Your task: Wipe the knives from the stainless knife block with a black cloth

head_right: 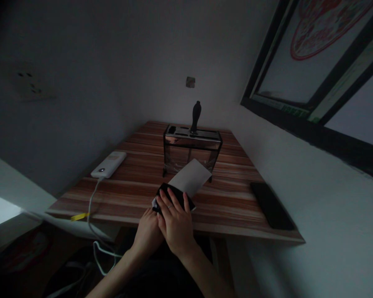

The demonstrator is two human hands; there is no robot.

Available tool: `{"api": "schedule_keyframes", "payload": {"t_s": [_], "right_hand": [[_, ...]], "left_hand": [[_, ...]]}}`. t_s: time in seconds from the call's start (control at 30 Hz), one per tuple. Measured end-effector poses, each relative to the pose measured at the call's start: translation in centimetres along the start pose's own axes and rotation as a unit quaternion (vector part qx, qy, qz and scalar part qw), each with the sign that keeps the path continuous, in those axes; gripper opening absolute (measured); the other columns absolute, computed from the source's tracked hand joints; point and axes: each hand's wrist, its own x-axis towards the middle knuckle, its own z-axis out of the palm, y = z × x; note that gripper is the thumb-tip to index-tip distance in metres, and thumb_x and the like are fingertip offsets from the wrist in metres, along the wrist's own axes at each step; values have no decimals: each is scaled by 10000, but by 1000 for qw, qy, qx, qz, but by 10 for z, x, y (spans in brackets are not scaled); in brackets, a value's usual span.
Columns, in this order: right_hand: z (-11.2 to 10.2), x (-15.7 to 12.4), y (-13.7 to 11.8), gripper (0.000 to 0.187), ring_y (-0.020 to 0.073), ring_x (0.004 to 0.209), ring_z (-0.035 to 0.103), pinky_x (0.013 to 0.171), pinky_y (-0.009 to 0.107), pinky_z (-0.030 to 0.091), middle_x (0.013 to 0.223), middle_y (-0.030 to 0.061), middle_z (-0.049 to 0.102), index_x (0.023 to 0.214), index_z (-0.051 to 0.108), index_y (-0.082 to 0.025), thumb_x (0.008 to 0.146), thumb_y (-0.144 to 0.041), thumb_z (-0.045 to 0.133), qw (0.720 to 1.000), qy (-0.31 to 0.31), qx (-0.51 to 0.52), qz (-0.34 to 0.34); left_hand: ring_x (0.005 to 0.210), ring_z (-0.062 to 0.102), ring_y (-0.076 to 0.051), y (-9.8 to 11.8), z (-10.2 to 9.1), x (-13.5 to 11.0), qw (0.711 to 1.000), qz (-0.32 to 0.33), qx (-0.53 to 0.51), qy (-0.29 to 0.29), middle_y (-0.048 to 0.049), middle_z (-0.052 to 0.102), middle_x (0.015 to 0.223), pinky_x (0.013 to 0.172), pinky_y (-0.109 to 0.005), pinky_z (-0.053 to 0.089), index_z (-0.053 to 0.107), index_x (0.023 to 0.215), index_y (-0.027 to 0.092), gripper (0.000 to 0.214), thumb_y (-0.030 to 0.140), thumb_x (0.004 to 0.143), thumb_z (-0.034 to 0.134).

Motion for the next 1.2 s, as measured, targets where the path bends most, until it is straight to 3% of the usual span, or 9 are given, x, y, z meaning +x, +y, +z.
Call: {"api": "schedule_keyframes", "payload": {"t_s": [0.2, 0.37, 0.6, 0.77, 1.2], "right_hand": [[-3, 3, 2, 471, 186, 1323, 270, 1092, 453, 117, 1393, -7, 390, 1367, 331, -254, 899, -226, 379, 1000, -8, 3, -19], [-1, 3, 9, 460, 179, 1331, 248, 1094, 445, 94, 1410, -22, 356, 1369, 322, -263, 910, -247, 359, 1000, -15, -4, -25], [-3, 10, 25, 440, 176, 1317, 283, 1084, 443, 127, 1384, -3, 404, 1350, 359, -262, 910, -247, 369, 999, 19, -47, -18], [-11, 18, 39, 437, 180, 1320, 276, 1082, 456, 114, 1383, 1, 406, 1349, 361, -259, 913, -241, 367, 998, 27, -59, 2], [-24, 37, 83, 409, 190, 1320, 275, 1081, 488, 90, 1380, 17, 411, 1329, 392, -237, 921, -244, 362, 988, 95, -102, 67]], "left_hand": [[882, 599, -270, -2, 4, 0, 1000, -4, 7, 0, -141, 681, 900, 830, -398, 451, 643, 954, 87, 265, 119, 742, 486], [867, 589, -257, 1, -2, 1, 1000, -2, -13, 3, -109, 670, 880, 792, -388, 448, 636, 871, 135, 197, 126, 755, 478], [894, 555, -242, 3, -6, 1, 1000, -3, -28, 7, -69, 643, 919, 785, -372, 421, 588, 900, 166, 152, 185, 772, 508], [881, 540, -242, 6, -11, 1, 1000, -11, -14, -7, -62, 630, 886, 763, -360, 398, 565, 858, 175, 122, 269, 796, 518], [881, 540, -240, 8, -12, 2, 1000, -11, -8, -9, -51, 626, 887, 761, -351, 386, 546, 822, 186, 69, 237, 776, 546]]}}
